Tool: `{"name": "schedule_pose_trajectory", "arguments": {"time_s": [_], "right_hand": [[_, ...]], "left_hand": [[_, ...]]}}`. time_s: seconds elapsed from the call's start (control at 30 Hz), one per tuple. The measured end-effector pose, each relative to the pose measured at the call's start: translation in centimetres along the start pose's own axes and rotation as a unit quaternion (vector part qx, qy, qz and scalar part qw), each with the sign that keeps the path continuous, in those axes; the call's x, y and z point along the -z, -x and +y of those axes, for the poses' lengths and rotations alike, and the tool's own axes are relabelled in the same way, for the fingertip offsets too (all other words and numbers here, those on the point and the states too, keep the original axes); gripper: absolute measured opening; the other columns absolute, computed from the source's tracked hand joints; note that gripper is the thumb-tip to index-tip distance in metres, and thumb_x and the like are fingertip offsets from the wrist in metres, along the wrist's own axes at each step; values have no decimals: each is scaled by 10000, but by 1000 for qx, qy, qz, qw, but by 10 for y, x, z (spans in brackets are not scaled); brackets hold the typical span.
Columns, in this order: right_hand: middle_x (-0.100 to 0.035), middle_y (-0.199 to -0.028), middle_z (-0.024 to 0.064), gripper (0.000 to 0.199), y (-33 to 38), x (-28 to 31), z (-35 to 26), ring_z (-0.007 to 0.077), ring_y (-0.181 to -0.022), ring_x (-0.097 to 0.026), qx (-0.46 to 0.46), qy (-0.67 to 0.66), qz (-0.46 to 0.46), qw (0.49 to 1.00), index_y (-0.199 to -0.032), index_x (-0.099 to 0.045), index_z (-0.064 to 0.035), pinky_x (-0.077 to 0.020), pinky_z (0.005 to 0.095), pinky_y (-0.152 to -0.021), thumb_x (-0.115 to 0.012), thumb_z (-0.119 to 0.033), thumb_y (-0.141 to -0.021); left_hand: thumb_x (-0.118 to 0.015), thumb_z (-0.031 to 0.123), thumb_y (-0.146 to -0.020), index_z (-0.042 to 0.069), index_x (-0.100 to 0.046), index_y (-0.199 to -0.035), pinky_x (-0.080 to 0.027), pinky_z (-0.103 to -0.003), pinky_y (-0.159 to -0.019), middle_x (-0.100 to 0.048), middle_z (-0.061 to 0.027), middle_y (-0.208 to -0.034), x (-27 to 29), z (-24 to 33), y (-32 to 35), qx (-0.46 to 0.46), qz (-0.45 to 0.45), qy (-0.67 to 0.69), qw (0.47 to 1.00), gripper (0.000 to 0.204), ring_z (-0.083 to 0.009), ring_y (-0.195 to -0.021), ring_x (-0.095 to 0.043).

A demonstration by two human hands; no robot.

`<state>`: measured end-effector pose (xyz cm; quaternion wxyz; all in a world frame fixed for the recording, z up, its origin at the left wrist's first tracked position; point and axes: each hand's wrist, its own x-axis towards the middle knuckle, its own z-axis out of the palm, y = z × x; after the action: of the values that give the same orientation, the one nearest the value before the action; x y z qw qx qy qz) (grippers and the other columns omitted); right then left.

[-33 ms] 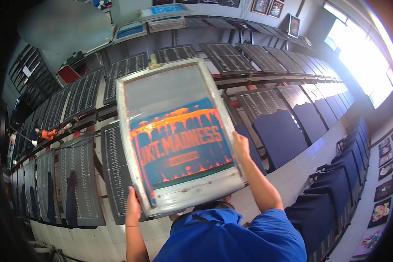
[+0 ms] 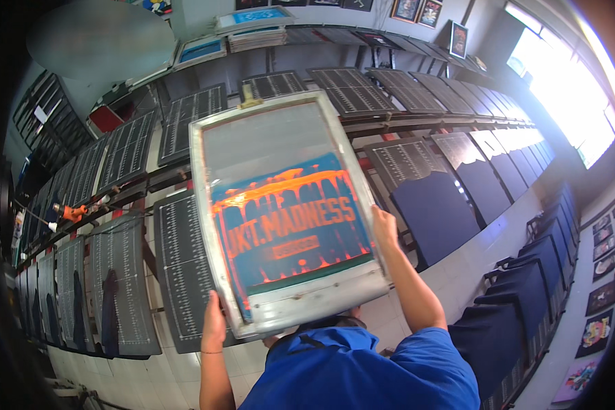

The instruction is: The person places dark navy t-shirts onto flat printing boards, smoothing the fabric by hand to remove wrinkles, and then moves a screen-printing frame between the stations to prepare for the printing process.

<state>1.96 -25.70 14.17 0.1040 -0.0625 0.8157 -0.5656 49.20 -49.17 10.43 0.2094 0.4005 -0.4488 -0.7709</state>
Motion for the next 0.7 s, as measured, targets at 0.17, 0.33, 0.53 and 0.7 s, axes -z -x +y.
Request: {"name": "schedule_pose_trajectory", "arguments": {"time_s": [0.17,0.33,0.53,0.7], "right_hand": [[-551,-668,-27,490,-135,191,66,84,-654,-486,10,73,39,997,-895,-730,41,-421,325,-616,-573,-415,-984],[-525,-638,2,541,-232,314,131,104,-644,-467,-6,102,41,994,-852,-694,41,-415,354,-620,-538,-461,-980],[-408,-591,3,564,-317,382,177,117,-603,-390,-2,148,57,987,-693,-531,11,-356,376,-574,-547,-481,-967],[-391,-587,4,559,-363,386,194,127,-596,-361,-11,123,39,992,-666,-479,-2,-342,381,-567,-541,-468,-969]], "left_hand": [[-435,526,-1068,4,-596,-1263,-445,-298,-958,-643,-24,-1134,-208,-86,-34,4,-81,-70,994,581,-119,-1030,-567],[-454,621,-1025,6,-578,-1250,-386,-290,-965,-614,-27,-1146,-362,-112,-39,136,-197,-112,964,666,-106,-1069,-519],[-425,690,-995,21,-514,-1376,-393,-333,-975,-585,-58,-1271,-456,-155,-58,182,-240,-190,934,776,-156,-1164,-509],[-437,702,-982,-95,-444,-1408,-422,-374,-1016,-527,-188,-1380,-498,-163,-67,192,-227,-204,933,905,-233,-1253,-490]]}}
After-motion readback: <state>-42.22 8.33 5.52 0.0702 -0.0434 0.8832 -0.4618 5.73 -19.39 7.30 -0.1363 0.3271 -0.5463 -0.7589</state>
